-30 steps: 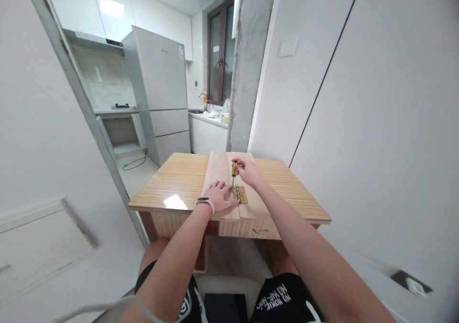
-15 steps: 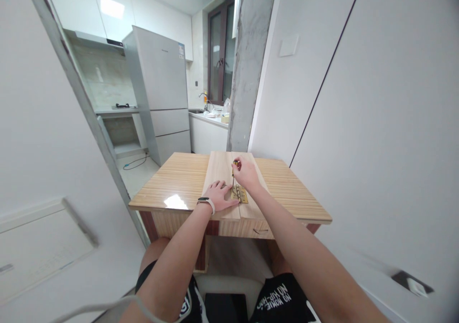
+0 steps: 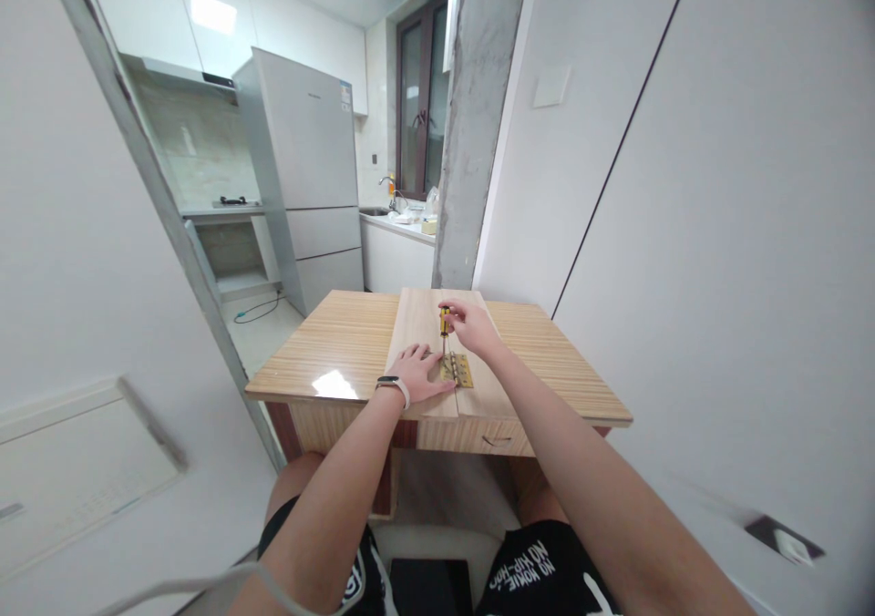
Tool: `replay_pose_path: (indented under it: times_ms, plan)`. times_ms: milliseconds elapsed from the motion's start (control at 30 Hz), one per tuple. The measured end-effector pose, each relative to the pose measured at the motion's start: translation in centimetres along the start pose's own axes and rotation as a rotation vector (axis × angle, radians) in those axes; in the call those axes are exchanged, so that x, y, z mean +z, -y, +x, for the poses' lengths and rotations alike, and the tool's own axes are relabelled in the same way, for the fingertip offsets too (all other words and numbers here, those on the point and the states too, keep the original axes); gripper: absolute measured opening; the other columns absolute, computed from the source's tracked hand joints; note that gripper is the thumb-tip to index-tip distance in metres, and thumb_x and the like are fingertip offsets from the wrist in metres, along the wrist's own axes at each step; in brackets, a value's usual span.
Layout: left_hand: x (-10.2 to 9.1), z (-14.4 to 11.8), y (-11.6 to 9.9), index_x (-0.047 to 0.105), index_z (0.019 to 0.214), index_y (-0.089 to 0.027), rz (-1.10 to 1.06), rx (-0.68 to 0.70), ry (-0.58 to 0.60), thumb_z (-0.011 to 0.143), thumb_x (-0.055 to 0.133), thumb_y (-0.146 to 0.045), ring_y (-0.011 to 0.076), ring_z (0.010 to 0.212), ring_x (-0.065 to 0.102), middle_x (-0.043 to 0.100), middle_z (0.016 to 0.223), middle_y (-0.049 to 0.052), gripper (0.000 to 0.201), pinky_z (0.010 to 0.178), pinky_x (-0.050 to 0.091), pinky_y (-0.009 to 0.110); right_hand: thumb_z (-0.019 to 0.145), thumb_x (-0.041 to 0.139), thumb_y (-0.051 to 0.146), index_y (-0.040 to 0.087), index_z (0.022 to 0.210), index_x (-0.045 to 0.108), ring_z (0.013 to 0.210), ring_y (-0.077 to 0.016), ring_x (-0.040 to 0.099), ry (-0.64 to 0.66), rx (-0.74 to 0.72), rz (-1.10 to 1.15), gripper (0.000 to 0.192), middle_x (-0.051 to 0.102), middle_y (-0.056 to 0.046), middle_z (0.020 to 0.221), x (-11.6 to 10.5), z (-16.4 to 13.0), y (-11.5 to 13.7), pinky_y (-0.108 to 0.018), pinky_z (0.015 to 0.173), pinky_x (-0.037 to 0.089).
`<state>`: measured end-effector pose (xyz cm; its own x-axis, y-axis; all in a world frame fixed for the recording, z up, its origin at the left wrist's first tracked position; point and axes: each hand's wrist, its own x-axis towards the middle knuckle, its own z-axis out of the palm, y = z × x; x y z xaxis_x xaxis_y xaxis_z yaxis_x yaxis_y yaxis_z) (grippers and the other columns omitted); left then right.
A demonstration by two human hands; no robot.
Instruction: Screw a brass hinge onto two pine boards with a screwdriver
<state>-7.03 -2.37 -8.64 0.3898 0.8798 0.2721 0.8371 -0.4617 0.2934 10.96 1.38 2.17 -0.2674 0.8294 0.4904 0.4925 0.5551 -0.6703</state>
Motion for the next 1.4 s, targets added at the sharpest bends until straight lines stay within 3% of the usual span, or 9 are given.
replay_pose_path:
  times_ms: [167,367,533,767,967,1133,1400]
  plan:
    - [-0.1,0.0,0.0,0.049,0.146,-0.035,0.008,0.010,-0.004,0.076,0.045,-0.091,0.0393,0.144,0.033,0.043,0.154,0.010,0.090,0.117,0.026,0.055,0.088,0.060,0.015,0.023,0.112,0.072,0.075,-0.0137,0.066,-0.070,0.010,-0.131,0.028,0.074,-0.002,0.090,0.0,0.1,0.5,-0.028,0.080,0.050]
    - [-0.1,0.0,0.0,0.048,0.147,-0.035,0.009,0.008,0.005,0.077,0.046,-0.089,0.0393,0.144,0.032,0.043,0.155,0.010,0.089,0.117,0.026,0.055,0.089,0.060,0.018,0.021,0.110,0.069,0.078,-0.0167,0.066,-0.114,0.024,-0.270,0.023,0.073,-0.004,0.088,0.2,-0.2,1.1,-0.028,0.077,0.047]
    - [-0.1,0.1,0.0,0.048,0.148,-0.035,0.018,0.005,0.012,0.078,0.047,-0.088,0.0391,0.144,0.032,0.042,0.155,0.009,0.088,0.117,0.026,0.056,0.091,0.059,0.022,0.019,0.113,0.066,0.081,-0.0196,0.066,-0.230,0.014,-0.349,0.023,0.072,-0.006,0.091,0.9,-0.9,1.3,-0.030,0.079,0.047]
    - [0.0,0.1,0.0,0.048,0.147,-0.035,0.039,0.010,0.006,0.078,0.044,-0.089,0.0379,0.144,0.033,0.043,0.155,0.009,0.088,0.117,0.027,0.055,0.092,0.059,0.023,0.023,0.119,0.070,0.077,-0.0157,0.067,-0.092,-0.062,-0.182,0.029,0.073,-0.004,0.094,0.1,-0.6,0.4,-0.030,0.082,0.050]
    - [-0.1,0.1,0.1,0.048,0.147,-0.035,0.059,0.004,0.013,0.077,0.043,-0.091,0.0376,0.144,0.033,0.042,0.155,0.008,0.090,0.118,0.027,0.054,0.093,0.056,0.022,0.021,0.116,0.069,0.065,-0.0131,0.068,0.084,-0.018,0.100,0.026,0.074,-0.003,0.090,-0.5,0.2,-0.8,-0.027,0.069,0.054]
    - [-0.2,0.0,0.0,0.047,0.148,-0.036,0.048,0.001,0.014,0.077,0.044,-0.090,0.0374,0.144,0.033,0.042,0.155,0.008,0.089,0.118,0.026,0.054,0.090,0.058,0.017,0.022,0.108,0.070,0.067,-0.0129,0.068,-0.005,0.022,0.010,0.023,0.074,-0.001,0.084,-0.3,0.5,-0.8,-0.027,0.073,0.054]
    - [-0.1,0.0,0.0,0.050,0.146,-0.034,-0.013,-0.005,0.013,0.077,0.050,-0.088,0.0384,0.145,0.031,0.042,0.156,0.009,0.087,0.119,0.024,0.054,0.089,0.061,0.017,0.021,0.108,0.071,0.082,-0.0172,0.069,-0.118,0.031,-0.232,0.022,0.075,-0.004,0.090,0.2,-0.2,1.3,-0.030,0.084,0.050]
